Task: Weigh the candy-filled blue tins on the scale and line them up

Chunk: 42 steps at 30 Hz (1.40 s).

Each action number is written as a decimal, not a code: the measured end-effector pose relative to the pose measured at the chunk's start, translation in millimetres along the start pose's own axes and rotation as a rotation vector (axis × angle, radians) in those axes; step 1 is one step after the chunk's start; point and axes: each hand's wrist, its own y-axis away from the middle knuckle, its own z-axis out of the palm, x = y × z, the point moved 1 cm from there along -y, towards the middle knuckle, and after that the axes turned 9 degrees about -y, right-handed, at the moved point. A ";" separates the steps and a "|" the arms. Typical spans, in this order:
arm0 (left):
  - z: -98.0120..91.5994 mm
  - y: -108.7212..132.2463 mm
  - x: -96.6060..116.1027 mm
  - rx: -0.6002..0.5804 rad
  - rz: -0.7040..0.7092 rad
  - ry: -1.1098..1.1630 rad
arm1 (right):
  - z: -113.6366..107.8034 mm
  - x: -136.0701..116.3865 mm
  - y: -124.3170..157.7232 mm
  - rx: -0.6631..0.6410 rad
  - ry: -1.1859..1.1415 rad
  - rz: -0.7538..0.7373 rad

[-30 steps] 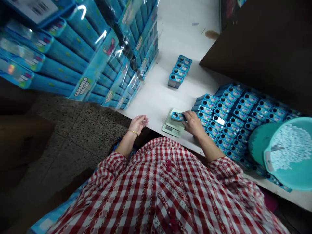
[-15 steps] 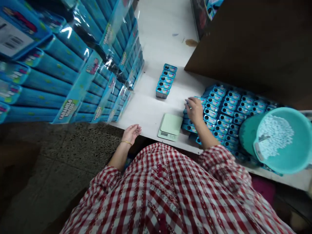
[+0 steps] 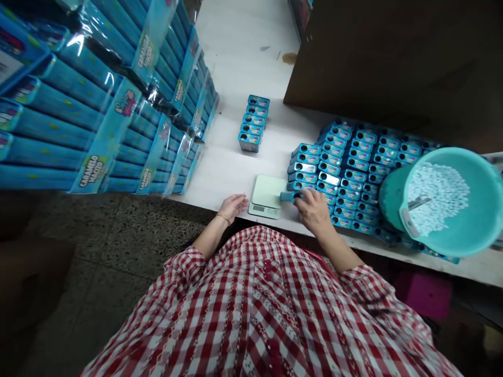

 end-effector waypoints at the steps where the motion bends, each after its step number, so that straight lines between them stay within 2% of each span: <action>1: 0.0 1.1 -1.5 0.007 -0.009 0.003 | -2.8 -8.8 -5.9 -0.019 -0.012 -0.033; 5: -0.7 5.7 -5.0 -0.002 -0.009 0.028 | 11.1 -40.6 -38.8 -0.156 -0.079 -0.130; 8: -3.5 8.9 -4.1 0.002 0.008 0.037 | 24.2 -44.1 -52.9 -0.170 -0.145 -0.128; 13: -15.9 9.6 -0.9 0.071 0.011 0.065 | 13.1 -4.8 -33.0 0.050 -0.258 0.079; 17: -23.9 4.9 1.4 0.102 0.006 0.079 | 4.1 18.7 -13.2 0.110 -0.259 0.149; 25: -23.2 -0.1 8.5 0.092 0.033 0.079 | 15.8 6.3 -18.2 0.057 -0.277 0.131; 33: -26.7 -0.8 6.1 0.116 0.019 0.077 | 22.5 0.8 -26.0 -0.021 -0.312 0.070; 37: -28.2 0.0 6.2 0.117 0.022 0.084 | 28.6 -10.3 -31.8 -0.038 -0.277 0.052; 40: -30.2 1.7 7.1 0.123 0.015 0.089 | 20.5 -10.4 -32.3 -0.010 -0.261 0.023; 42: -33.0 2.3 7.6 0.128 0.014 0.092 | 3.7 10.1 -20.4 0.105 -0.234 0.065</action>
